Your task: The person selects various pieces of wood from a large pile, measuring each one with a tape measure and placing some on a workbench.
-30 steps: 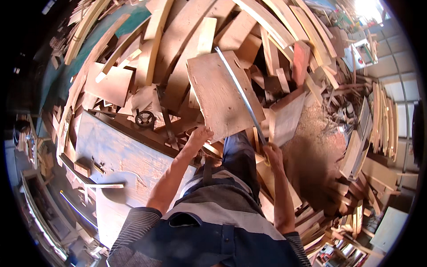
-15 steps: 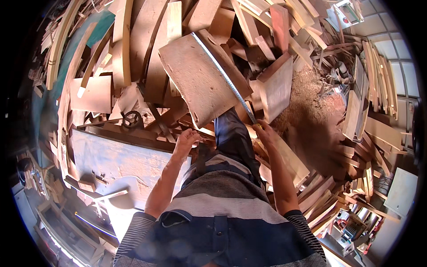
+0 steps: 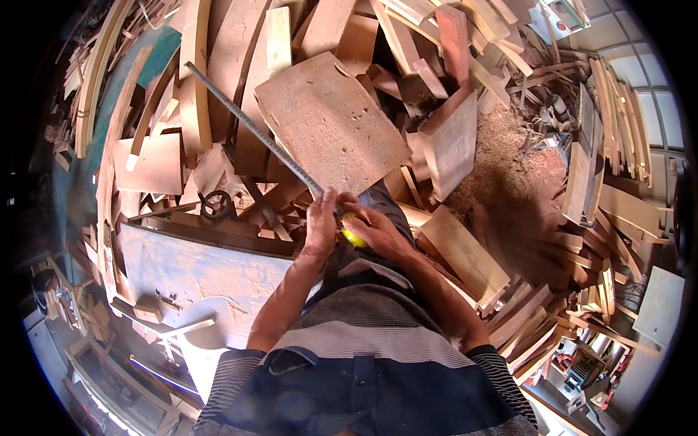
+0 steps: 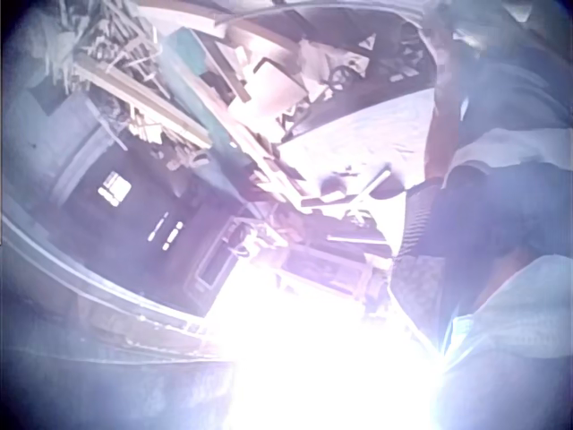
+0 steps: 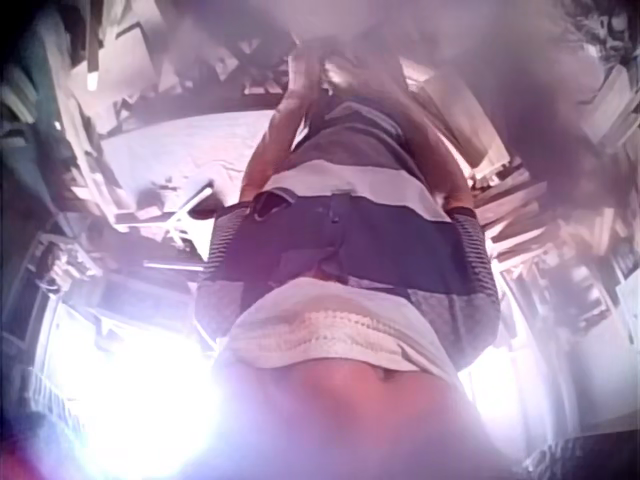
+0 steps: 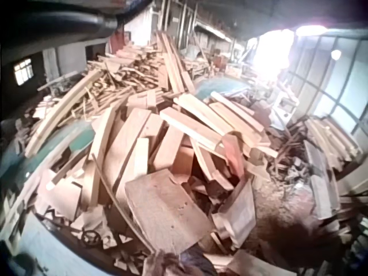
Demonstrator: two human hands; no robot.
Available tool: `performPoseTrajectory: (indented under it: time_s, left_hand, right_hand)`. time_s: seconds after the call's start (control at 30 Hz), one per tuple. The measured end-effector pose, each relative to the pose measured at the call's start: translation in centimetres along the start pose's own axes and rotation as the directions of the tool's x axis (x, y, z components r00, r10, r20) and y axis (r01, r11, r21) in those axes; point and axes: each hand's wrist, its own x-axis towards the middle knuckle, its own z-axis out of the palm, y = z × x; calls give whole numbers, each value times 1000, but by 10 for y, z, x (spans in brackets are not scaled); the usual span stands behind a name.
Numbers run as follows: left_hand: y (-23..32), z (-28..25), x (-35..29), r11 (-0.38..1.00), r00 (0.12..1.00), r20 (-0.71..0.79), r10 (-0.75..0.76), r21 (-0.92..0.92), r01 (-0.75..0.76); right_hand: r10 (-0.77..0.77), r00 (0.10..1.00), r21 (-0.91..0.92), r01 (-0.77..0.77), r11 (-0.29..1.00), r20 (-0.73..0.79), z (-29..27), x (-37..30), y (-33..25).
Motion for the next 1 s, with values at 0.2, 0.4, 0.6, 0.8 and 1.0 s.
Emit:
performPoseTrajectory:
  time_s: [0.2, 0.4, 0.6, 0.8, 1.0]
  left_hand:
    - [27, -50, -12, 975, 992, -124, -34, -221, 6]
    - [22, -91, -23, 948, 974, -203, -96, -316, 27]
    - [27, -97, -43, 939, 958, -244, -148, -338, 59]
    - [33, -89, -49, 951, 969, -220, -116, -307, 44]
    - [48, -81, -61, 955, 984, -168, -52, -296, 0]
  right_hand:
    - [29, 901, 195, 63, 979, -433, -76, 40, 43]
    - [403, 847, 651, -92, 753, -347, -153, 116, 138]
    - [375, 838, 751, 60, 658, -396, -117, 160, 130]
    - [290, 830, 679, 138, 721, -476, -97, 152, 87]
    - [-11, 777, 203, 179, 963, -629, -49, 101, -34]
